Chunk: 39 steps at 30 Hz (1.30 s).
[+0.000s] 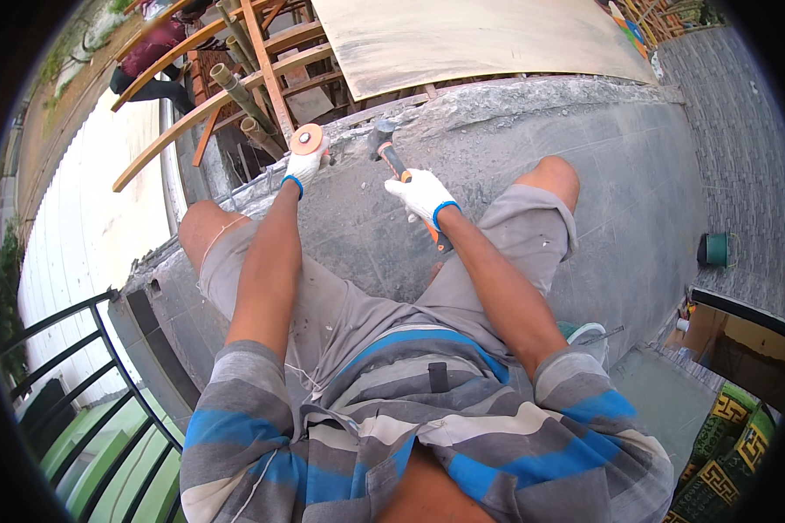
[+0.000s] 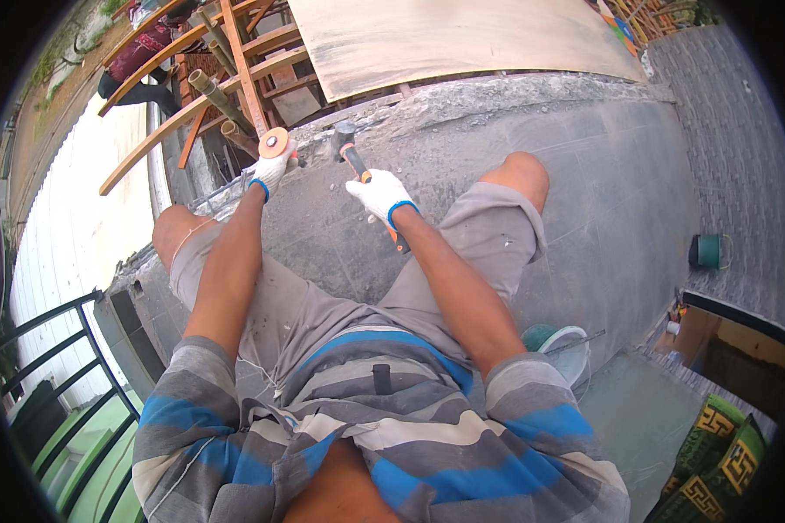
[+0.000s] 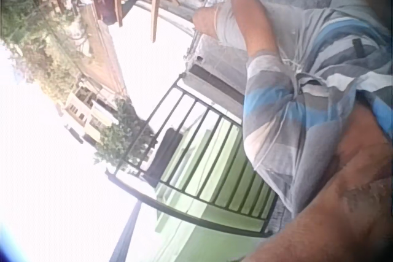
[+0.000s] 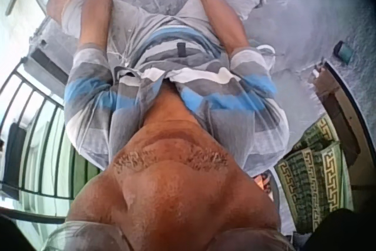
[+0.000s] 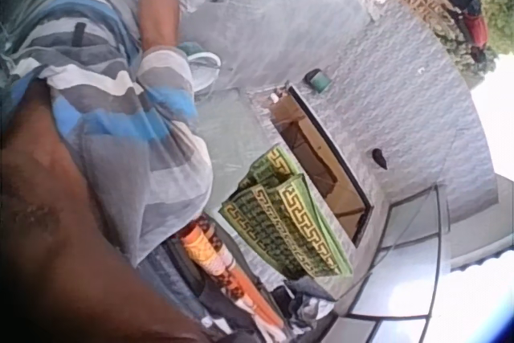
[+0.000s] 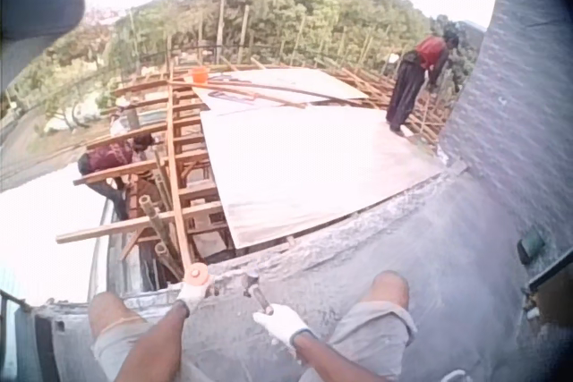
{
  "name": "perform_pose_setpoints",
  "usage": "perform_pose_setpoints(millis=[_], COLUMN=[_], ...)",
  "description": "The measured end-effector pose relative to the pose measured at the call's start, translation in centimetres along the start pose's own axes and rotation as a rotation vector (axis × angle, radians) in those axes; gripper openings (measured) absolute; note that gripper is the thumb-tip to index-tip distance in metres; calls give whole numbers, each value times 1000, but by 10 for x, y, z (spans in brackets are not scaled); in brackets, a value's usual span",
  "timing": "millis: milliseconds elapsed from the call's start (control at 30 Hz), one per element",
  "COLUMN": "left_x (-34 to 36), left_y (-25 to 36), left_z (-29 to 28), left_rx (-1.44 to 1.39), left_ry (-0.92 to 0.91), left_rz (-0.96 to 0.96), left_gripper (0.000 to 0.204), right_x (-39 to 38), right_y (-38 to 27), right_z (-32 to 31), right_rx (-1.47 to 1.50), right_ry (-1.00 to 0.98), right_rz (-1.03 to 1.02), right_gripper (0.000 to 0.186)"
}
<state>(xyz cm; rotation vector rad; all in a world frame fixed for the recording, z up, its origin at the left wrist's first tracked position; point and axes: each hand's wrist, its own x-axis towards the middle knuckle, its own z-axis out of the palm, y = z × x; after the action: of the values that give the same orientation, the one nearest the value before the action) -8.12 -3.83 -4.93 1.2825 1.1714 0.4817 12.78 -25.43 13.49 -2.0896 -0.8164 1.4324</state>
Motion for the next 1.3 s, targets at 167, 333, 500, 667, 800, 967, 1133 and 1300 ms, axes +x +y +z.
perform_pose_setpoints(millis=[167,333,500,667,800,967,1133,1300], left_x=[10,21,8,-5,13,29,20,-3], left_y=[-20,-28,-25,-13,-4,-27,-46,-20], left_z=[13,17,24,8,-16,-5,20,25], left_rx=[-162,-111,684,506,-254,-395,103,541], left_ry=[36,28,136,308,333,240,143,-171], left_rz=[32,13,472,293,60,-87,278,422], left_gripper=[23,24,36,46,27,20,36,44], right_x=[22,39,48,52,49,49,49,46], right_y=[36,53,65,67,64,65,72,69], right_z=[20,32,37,39,38,38,37,37], right_rx=[-164,-507,-629,-601,-623,-615,-549,-498], right_ry=[-104,-150,-123,-125,-144,-120,-109,-110], right_rz=[147,165,143,139,141,144,112,106], right_gripper=[43,39,36,36,36,35,33,31])
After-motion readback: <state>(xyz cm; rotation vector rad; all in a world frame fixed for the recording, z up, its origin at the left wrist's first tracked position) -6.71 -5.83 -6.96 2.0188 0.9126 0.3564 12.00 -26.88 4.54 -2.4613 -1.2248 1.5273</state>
